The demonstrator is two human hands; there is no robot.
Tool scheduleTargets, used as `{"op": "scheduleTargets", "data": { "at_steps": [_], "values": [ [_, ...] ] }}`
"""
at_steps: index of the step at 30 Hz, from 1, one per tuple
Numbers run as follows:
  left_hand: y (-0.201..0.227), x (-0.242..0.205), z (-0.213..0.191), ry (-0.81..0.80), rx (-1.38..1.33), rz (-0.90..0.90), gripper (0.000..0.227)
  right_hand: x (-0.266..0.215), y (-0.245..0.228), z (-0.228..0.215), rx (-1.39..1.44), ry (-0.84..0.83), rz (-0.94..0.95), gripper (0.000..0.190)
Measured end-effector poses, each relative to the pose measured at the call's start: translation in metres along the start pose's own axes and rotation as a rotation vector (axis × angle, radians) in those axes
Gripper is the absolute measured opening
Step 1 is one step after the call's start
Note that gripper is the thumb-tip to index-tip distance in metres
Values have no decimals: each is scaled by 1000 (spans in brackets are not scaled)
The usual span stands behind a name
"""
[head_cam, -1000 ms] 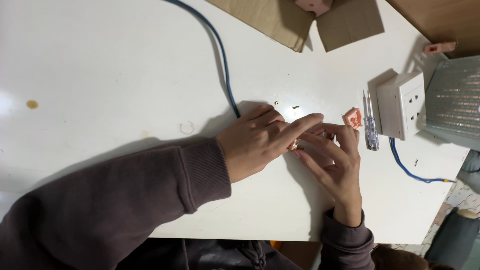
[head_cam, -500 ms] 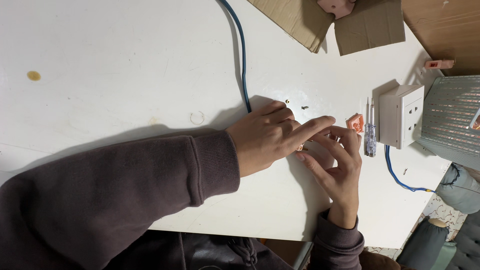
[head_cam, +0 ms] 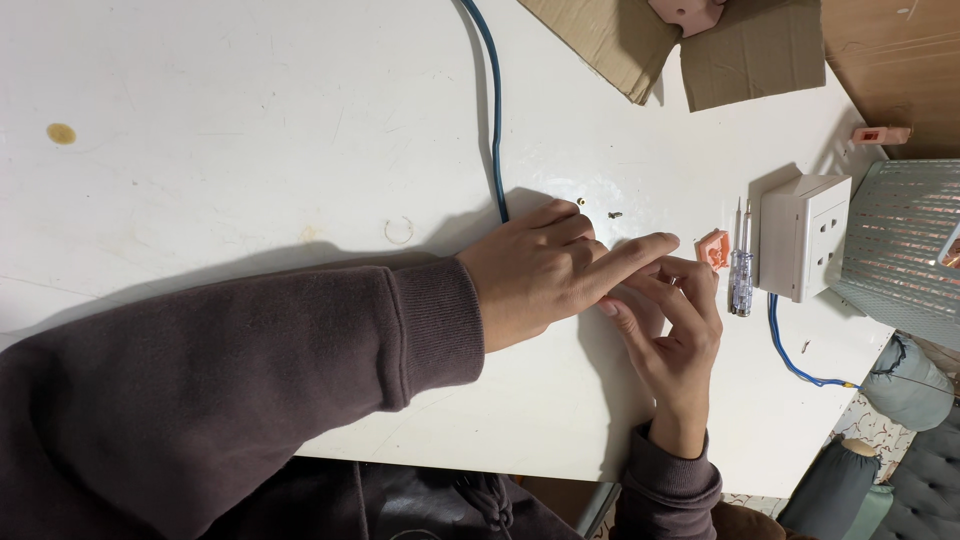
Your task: The person assembles a three-prong electrical plug by inserting metal prongs into a pink plastic housing and securing them with screws. They use a screwdriver to tighten the screws and handle small metal components and plastic parts on a white table.
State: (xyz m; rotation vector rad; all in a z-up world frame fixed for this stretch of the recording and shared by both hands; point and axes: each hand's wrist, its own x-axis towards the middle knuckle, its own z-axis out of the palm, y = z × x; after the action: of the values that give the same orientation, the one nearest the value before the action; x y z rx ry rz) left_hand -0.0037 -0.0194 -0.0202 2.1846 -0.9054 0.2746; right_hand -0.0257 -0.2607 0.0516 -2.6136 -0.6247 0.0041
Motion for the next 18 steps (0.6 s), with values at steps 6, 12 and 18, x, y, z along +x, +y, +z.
{"op": "scheduleTargets", "data": {
  "at_steps": [6, 12, 18],
  "values": [
    [0, 3, -2, 4, -36, -9, 89, -5, 7, 1, 36, -12, 39, 21],
    [0, 1, -3, -54, -76, -14, 106, 3, -7, -3, 93, -47, 118, 19],
    [-1, 0, -3, -44, -37, 7, 106, -2, 6, -1, 51, -16, 25, 27]
  ]
}}
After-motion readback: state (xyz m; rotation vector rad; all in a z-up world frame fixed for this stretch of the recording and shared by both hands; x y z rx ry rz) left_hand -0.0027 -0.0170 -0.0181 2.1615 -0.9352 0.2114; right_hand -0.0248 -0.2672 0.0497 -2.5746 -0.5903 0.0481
